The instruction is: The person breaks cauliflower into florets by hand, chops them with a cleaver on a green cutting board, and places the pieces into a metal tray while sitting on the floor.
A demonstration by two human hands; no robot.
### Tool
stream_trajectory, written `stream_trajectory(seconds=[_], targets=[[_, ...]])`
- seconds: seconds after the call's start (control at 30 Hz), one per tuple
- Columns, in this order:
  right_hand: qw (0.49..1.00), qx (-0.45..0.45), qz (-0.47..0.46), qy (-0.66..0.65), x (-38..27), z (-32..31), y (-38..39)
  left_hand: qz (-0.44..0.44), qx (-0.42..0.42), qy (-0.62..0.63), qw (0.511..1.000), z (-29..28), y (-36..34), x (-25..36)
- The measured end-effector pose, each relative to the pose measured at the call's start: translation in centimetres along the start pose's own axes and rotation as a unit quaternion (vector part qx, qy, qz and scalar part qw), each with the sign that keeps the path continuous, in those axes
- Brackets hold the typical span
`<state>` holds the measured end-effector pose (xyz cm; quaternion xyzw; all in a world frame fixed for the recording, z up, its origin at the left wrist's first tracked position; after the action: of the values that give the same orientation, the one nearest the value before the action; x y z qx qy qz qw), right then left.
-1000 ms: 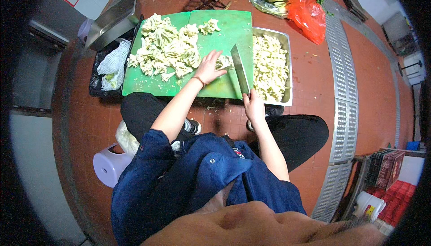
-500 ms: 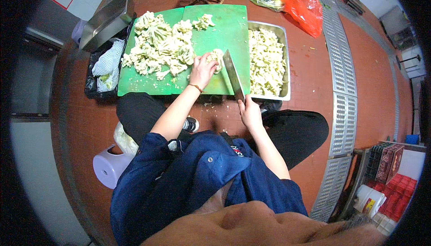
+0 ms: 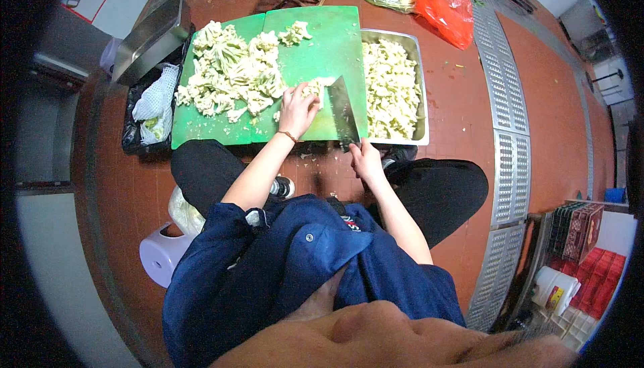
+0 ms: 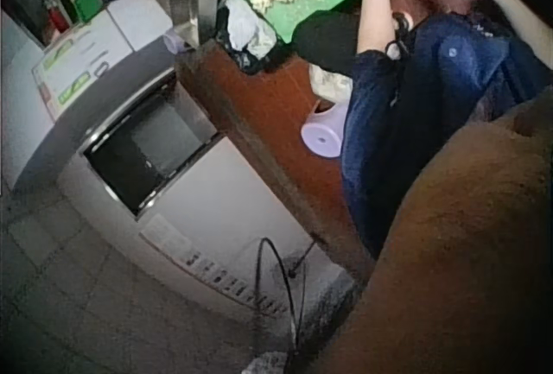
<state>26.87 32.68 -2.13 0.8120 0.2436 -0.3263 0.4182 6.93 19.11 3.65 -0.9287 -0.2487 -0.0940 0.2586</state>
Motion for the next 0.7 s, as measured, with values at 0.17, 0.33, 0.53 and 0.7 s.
stream_trajectory(seconds=[0.17,0.33,0.53,0.7], targets=[[0.985,0.083,-0.109,0.104,-1.7,-0.9,3.9,-0.089,0.071,0.084,0.99,0.2,0.2,-3.4],[0.971,0.079,-0.106,0.198,-2.5,-0.4,6.8,-0.114,-0.028,0.057,0.992,1.9,-0.2,-3.7],[0.94,0.089,-0.088,0.318,-2.3,0.9,6.3,-0.135,-0.017,0.033,0.99,1.9,0.5,-3.3],[0.943,0.077,-0.075,0.316,-4.1,1.9,3.7,-0.15,-0.029,0.037,0.988,2.1,0.0,-3.4]])
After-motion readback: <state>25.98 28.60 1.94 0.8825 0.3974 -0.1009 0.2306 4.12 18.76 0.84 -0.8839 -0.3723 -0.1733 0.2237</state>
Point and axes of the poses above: each hand's wrist, its own y-axis away from the middle knuckle, its own z-axis out of the palm, x = y × z, the point moved 8 cm from there along -y, towards the middle knuckle, and after that the axes turned 14 degrees about z, right-handed, at the moved point
